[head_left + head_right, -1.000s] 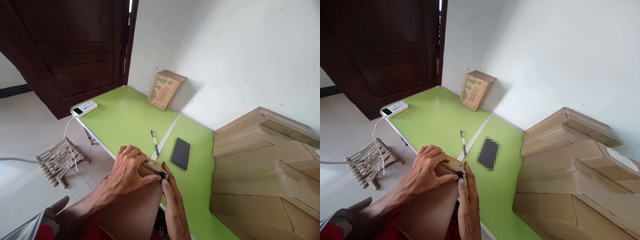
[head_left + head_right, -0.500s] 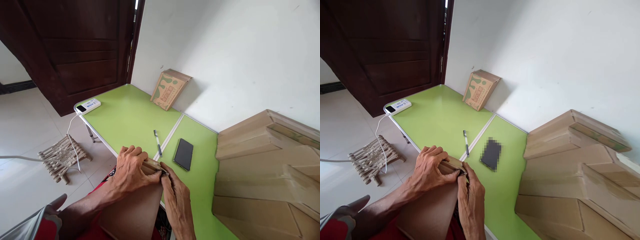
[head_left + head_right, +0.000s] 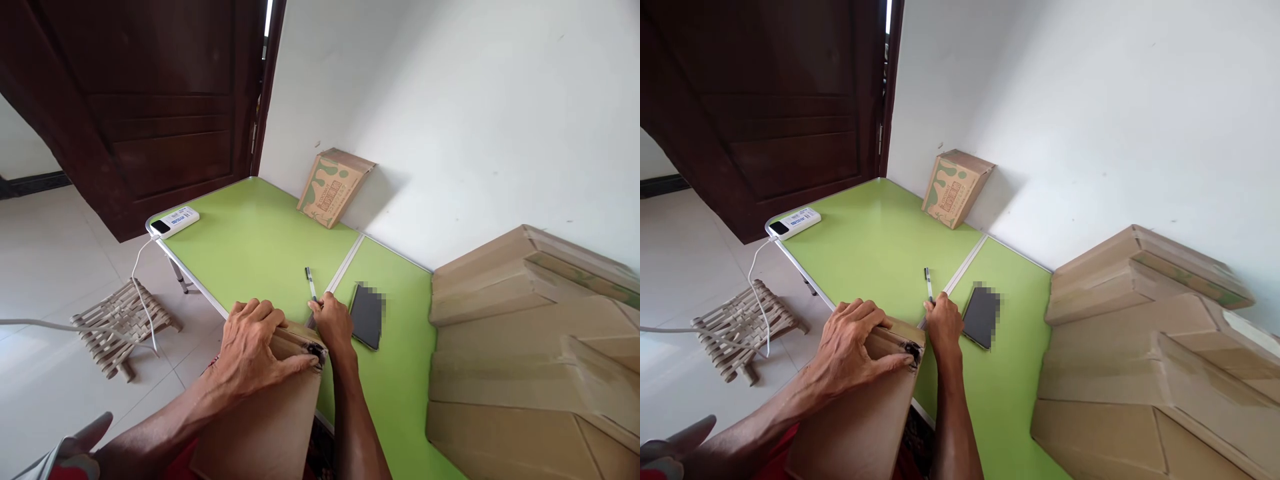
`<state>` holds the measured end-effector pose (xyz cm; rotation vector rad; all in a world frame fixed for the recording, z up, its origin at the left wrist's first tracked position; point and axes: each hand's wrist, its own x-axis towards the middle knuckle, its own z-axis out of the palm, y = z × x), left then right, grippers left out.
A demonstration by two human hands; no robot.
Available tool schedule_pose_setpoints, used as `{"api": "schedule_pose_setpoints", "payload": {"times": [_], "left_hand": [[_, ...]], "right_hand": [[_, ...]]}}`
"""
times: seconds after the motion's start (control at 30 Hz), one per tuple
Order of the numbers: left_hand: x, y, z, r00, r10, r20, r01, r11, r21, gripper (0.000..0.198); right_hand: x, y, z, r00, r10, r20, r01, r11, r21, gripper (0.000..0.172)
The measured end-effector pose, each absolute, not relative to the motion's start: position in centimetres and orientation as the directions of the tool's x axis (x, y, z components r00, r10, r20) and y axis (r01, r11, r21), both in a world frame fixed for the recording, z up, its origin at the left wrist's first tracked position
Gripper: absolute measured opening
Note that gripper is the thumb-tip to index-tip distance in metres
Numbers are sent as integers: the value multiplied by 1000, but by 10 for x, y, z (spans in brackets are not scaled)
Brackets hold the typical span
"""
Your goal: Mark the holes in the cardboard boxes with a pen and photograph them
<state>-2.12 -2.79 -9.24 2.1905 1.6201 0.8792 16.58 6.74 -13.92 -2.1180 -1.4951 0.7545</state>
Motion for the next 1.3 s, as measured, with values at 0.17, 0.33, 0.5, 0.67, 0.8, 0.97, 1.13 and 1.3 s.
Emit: {"api": "schedule_pose_setpoints", "payload": {"times": [0.17,0.33,0.5,0.67,0.8,0.97,1.13,1.3], "left_hand": [[-24,-27,-93,215,928,304,778,-351,521,51],[-34,-29,-92,327,904,274,748,-425,510,63],[-38,-30,-88,367,897,244,726,-441,528,70],[-37,-30,-89,371,889,269,734,-458,501,72],[-38,-28,-93,374,878,298,713,-478,513,75],[-38,-28,-94,370,879,301,710,-476,519,77],[-38,-29,-95,365,873,324,700,-487,522,74],[-37,-28,-96,360,870,337,696,-492,523,68]], "right_hand": [[179,46,-126,237,959,-155,515,-259,-817,32],[186,-18,-89,226,971,-76,-20,-73,-997,37],[162,-63,-75,242,970,9,-442,118,-889,25],[142,-83,-98,460,877,134,-147,225,-963,23],[138,-92,-113,504,843,189,82,171,-982,24],[137,-91,-107,470,845,256,247,153,-957,26],[137,-87,-98,409,864,294,312,170,-935,24],[142,-87,-94,349,890,293,332,175,-927,24]]}}
